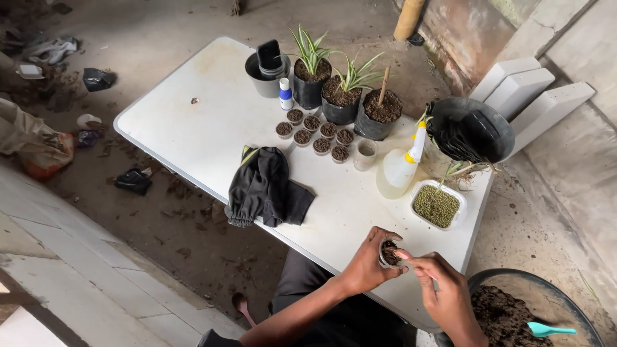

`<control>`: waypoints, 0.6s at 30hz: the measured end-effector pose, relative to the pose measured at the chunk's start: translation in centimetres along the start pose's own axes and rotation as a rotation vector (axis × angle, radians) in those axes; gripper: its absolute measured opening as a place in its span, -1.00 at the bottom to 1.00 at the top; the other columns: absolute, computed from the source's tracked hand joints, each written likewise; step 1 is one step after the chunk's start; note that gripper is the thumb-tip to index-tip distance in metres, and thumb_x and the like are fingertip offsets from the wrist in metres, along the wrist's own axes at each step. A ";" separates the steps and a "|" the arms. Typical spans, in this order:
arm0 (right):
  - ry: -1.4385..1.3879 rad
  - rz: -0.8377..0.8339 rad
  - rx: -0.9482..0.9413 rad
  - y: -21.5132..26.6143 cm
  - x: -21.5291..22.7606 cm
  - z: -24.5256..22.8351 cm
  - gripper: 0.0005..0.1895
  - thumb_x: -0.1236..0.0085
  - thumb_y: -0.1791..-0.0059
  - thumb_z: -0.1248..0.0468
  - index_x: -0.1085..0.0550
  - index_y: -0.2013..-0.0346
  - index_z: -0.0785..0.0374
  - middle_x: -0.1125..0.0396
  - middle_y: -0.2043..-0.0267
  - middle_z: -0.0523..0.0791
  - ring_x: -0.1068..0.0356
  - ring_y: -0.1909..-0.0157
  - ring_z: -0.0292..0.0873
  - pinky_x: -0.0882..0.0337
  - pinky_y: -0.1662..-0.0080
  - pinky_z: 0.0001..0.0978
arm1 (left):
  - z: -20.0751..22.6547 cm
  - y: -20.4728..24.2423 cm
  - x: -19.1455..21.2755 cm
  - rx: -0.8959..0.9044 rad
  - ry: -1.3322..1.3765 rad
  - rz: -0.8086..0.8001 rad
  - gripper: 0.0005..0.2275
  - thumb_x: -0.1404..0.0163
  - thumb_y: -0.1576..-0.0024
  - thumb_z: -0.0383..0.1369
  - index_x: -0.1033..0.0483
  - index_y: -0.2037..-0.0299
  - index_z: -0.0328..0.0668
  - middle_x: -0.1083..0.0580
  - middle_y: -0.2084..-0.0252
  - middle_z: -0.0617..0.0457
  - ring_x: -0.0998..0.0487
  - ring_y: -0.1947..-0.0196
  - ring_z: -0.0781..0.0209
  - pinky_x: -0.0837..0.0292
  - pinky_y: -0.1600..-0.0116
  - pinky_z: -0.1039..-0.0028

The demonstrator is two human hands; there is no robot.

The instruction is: Filling small plastic seedling containers with soil using a spoon and planting seeds.

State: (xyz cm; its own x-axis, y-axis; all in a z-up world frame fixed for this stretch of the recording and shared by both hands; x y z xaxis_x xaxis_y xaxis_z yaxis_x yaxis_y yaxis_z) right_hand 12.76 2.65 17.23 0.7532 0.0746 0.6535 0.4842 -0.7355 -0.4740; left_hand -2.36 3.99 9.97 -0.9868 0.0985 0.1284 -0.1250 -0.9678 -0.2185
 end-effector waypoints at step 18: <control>-0.270 1.232 -0.906 23.2 10.3 16.7 -0.77 0.14 -0.22 0.31 -0.49 0.21 0.22 -0.34 0.44 -0.09 -0.32 0.52 -0.25 -0.34 0.39 -0.48 | -5.8 -3.0 -10.3 -0.114 0.037 -0.183 -0.46 -0.38 0.06 -0.35 -0.41 -0.10 -0.28 -0.51 0.00 -0.22 -0.54 -0.03 -0.25 -0.44 -0.11 0.09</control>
State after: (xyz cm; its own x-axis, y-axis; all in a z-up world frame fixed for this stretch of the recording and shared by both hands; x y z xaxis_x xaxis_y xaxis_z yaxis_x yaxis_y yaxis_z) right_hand 39.16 -2.46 3.09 0.5722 -0.8196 -0.0273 -0.8196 -0.5705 -0.0518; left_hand 7.57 7.28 3.68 -0.9495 0.2804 0.1409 -0.3110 -0.9007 -0.3033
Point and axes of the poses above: each hand's wrist, its own y-axis away from the middle knuckle, its own x-axis out of the back of the hand, z = x × y, the point moved 7 cm from there along -y, towards the middle knuckle
